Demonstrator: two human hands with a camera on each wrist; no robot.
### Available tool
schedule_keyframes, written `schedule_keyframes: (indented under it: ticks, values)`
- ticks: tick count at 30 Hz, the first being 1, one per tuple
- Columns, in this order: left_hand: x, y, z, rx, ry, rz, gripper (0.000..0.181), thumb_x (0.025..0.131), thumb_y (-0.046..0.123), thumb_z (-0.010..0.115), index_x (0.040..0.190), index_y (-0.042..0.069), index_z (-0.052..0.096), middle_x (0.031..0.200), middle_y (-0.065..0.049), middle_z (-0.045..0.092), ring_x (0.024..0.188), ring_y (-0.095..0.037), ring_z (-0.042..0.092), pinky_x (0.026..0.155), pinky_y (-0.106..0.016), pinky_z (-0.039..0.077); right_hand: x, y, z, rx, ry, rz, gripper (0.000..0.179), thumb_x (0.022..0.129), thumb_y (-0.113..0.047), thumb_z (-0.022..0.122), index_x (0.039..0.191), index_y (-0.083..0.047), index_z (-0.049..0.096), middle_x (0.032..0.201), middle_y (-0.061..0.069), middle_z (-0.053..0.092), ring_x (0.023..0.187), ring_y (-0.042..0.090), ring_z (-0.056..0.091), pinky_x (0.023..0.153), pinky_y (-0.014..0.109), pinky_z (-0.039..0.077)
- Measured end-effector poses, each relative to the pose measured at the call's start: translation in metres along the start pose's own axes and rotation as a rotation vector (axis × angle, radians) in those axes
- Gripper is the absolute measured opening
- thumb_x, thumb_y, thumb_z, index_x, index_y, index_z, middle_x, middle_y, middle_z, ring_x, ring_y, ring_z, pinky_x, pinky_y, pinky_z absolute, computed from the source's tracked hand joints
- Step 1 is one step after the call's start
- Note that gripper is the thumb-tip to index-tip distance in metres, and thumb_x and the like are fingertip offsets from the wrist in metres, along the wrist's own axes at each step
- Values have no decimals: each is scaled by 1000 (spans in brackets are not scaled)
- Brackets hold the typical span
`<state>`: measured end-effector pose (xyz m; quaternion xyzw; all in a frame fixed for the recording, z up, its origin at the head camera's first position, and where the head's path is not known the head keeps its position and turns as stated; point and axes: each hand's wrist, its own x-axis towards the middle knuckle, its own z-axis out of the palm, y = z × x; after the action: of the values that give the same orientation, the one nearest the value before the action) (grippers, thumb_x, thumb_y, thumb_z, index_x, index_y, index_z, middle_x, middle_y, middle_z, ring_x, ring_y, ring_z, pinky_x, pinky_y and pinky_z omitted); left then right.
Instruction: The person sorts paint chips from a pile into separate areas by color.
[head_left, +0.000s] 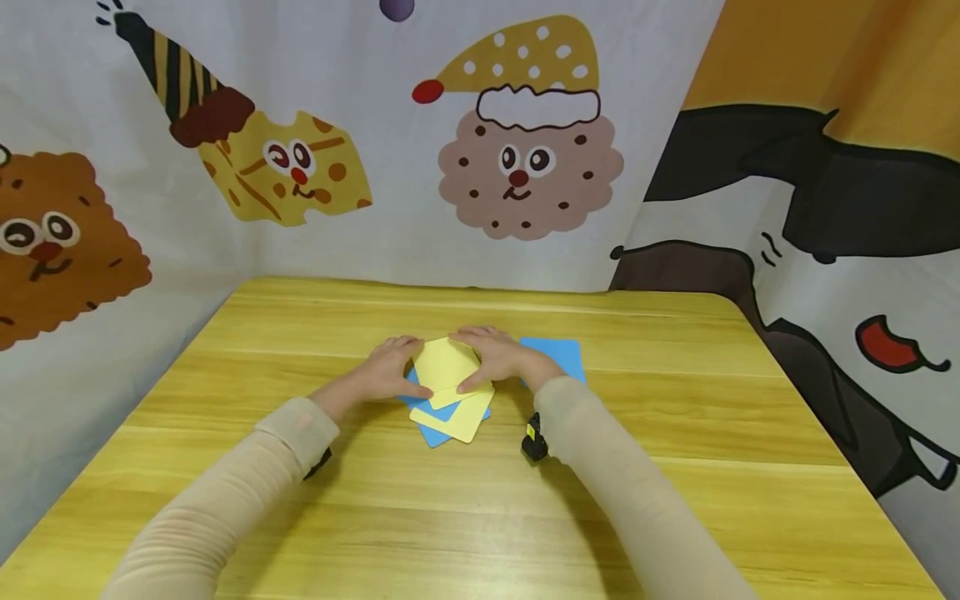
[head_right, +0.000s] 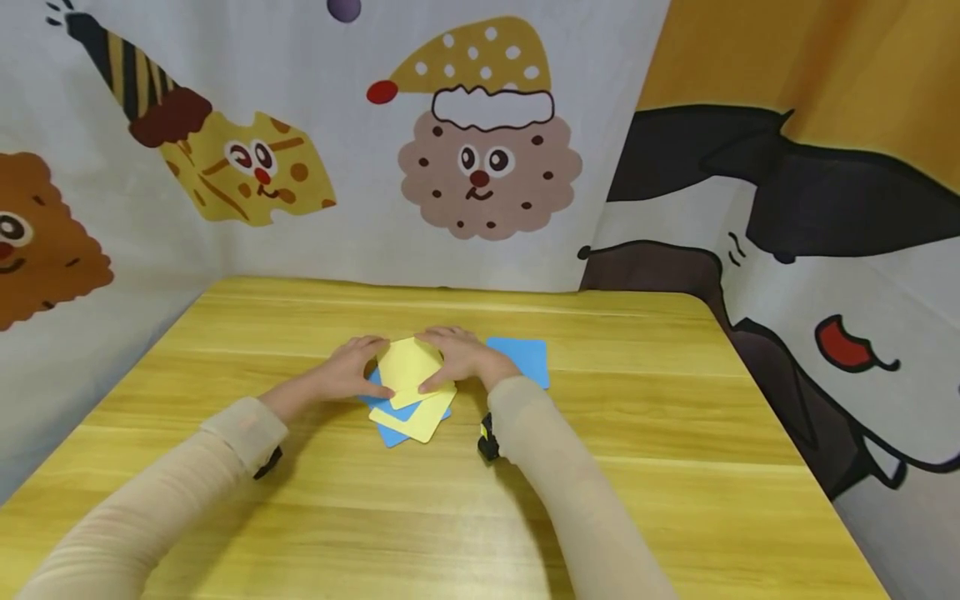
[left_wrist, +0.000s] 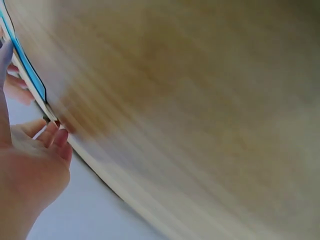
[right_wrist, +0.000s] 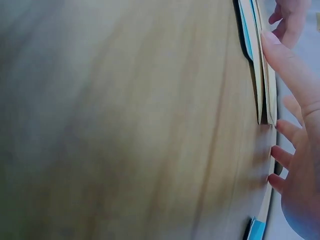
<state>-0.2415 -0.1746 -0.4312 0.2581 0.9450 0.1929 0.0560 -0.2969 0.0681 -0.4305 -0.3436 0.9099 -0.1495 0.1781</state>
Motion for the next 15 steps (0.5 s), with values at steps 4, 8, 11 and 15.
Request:
schedule_keyframes:
  ticks: [4, 8, 11, 15]
  values:
    - [-1, -3, -2, -14, -6, 13, 98, 76, 50, 76, 141, -11, 36, 143, -25, 37, 131, -43, 32, 104, -60, 25, 0, -1, 0, -7, 1, 4, 101, 74, -63, 71, 154, -24, 21, 159, 2, 14, 143, 29, 9, 112, 52, 10]
    - [-2, -3, -3, -43, -8, 15, 96, 76, 47, 77, 140, -11, 37, 143, -25, 38, 131, -42, 32, 104, -60, 25, 0, -1, 0, -19, 10, 2, 99, 75, -64, 69, 154, -24, 24, 158, 3, 16, 143, 27, 11, 112, 51, 11]
    - [-2, -2, -4, -54, -12, 13, 95, 77, 46, 77, 141, -11, 37, 144, -24, 37, 131, -41, 32, 105, -59, 25, 0, -1, 0, -12, 18, -2, 98, 76, -64, 69, 153, -23, 25, 157, 2, 18, 142, 27, 12, 112, 50, 11]
    - [-2, -2, -4, -49, -13, 24, 94, 77, 46, 77, 141, -11, 37, 144, -23, 37, 131, -40, 32, 105, -58, 26, -1, 0, 1, -6, 31, -8, 98, 75, -65, 68, 153, -23, 26, 156, 2, 21, 142, 27, 15, 112, 49, 12]
